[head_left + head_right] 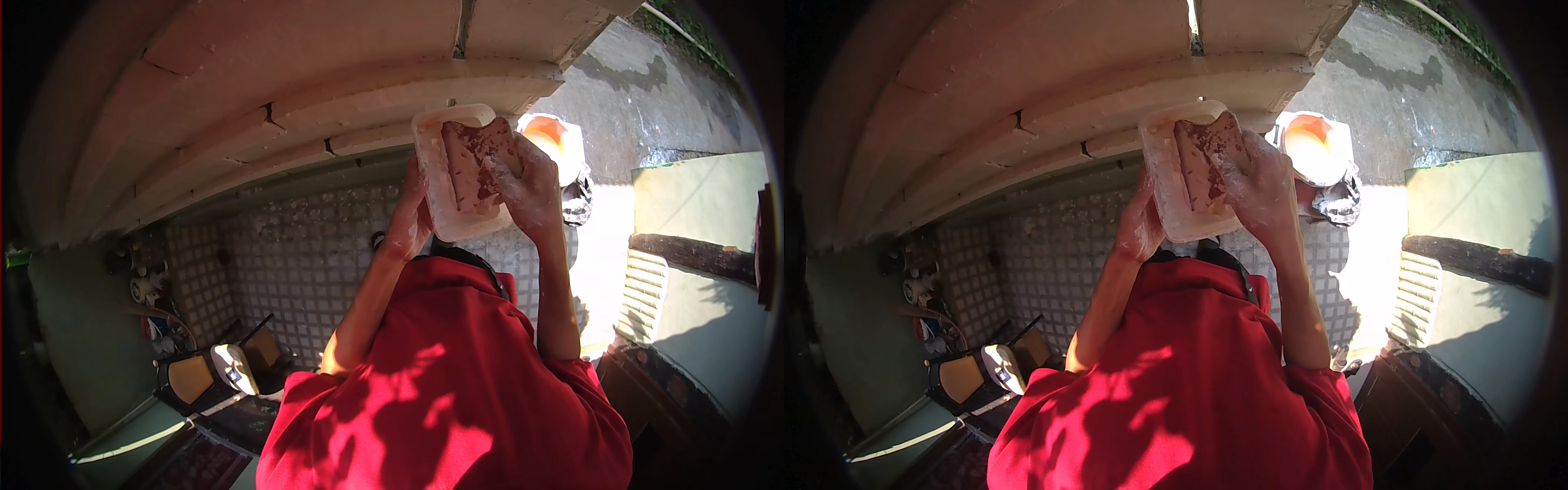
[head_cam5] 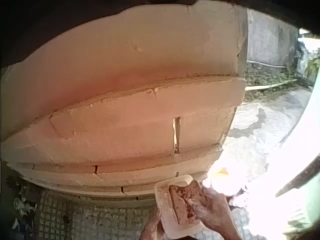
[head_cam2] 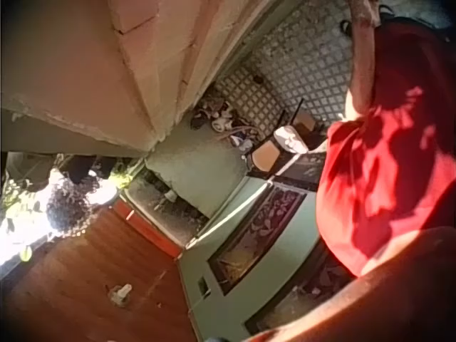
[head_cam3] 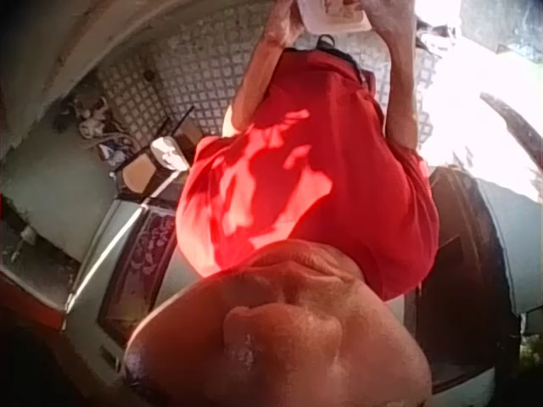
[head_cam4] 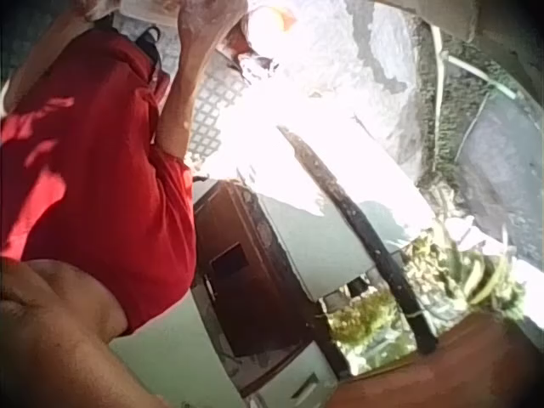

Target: Patching a crack in an outdoor wall using filler and a putty knife.

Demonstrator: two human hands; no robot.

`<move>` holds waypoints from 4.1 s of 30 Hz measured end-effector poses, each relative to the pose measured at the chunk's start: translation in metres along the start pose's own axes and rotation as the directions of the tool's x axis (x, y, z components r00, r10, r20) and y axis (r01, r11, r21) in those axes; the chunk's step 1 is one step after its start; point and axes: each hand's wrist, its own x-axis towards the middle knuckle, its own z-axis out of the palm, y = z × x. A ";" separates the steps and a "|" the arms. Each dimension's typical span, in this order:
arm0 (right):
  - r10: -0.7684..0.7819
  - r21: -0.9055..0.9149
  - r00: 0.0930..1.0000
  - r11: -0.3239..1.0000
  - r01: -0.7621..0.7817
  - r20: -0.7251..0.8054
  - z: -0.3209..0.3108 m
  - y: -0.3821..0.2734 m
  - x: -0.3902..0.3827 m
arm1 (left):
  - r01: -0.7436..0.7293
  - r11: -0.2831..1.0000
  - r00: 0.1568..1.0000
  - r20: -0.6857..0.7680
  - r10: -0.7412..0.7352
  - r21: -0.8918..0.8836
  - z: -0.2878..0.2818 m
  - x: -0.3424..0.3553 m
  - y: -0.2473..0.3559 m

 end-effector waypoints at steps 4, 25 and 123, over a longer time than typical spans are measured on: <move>-0.144 -0.098 0.989 0.985 0.142 -0.014 0.010 0.007 -0.002 | 0.019 1.000 0.998 0.064 -0.017 -0.025 -0.003 0.004 -0.004; 0.247 0.622 0.931 0.693 -0.364 0.270 0.009 0.049 0.002 | 0.070 0.997 0.996 0.063 -0.068 -0.025 -0.009 0.014 -0.005; -0.699 -0.651 0.248 0.715 0.255 -0.671 -0.088 -0.196 0.164 | -0.026 0.980 0.997 -0.079 0.010 -0.196 -0.061 -0.017 0.039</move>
